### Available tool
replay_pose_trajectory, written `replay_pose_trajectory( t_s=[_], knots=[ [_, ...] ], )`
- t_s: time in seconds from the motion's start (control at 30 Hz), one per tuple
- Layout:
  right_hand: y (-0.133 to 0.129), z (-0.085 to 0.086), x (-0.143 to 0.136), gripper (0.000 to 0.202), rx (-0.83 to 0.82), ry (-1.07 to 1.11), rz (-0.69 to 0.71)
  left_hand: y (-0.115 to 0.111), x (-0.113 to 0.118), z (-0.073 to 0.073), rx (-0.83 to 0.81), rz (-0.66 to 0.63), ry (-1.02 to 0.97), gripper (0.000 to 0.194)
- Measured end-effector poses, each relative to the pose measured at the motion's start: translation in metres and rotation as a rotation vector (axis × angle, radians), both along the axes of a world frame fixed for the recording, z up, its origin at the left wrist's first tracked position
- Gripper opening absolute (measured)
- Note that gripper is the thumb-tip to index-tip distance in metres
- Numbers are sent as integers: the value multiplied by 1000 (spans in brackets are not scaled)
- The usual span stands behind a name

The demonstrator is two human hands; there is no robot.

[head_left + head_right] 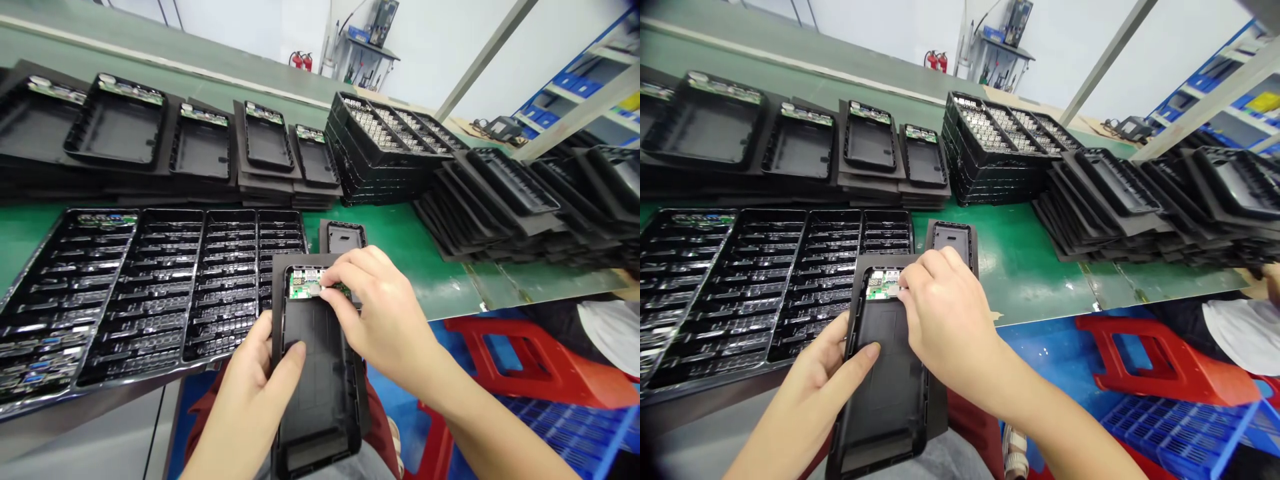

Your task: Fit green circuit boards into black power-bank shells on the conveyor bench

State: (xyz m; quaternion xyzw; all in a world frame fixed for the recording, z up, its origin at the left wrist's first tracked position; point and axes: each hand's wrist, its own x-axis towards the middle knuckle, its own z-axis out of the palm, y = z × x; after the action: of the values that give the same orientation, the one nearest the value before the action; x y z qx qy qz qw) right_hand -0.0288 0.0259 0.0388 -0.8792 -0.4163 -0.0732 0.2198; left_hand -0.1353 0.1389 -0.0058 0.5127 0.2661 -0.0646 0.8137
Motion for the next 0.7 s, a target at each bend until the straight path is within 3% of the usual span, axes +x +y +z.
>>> replay_pose_trajectory(
  t_s=[0.23, 0.7],
  knots=[
    [1, 1, -2, 9, 74, 37, -12, 3, 1, 3, -30, -9, -8, 55],
    [7, 7, -4, 10, 55, 39, -16, 5, -6, 5, 137, -7, -27, 49]
  ],
)
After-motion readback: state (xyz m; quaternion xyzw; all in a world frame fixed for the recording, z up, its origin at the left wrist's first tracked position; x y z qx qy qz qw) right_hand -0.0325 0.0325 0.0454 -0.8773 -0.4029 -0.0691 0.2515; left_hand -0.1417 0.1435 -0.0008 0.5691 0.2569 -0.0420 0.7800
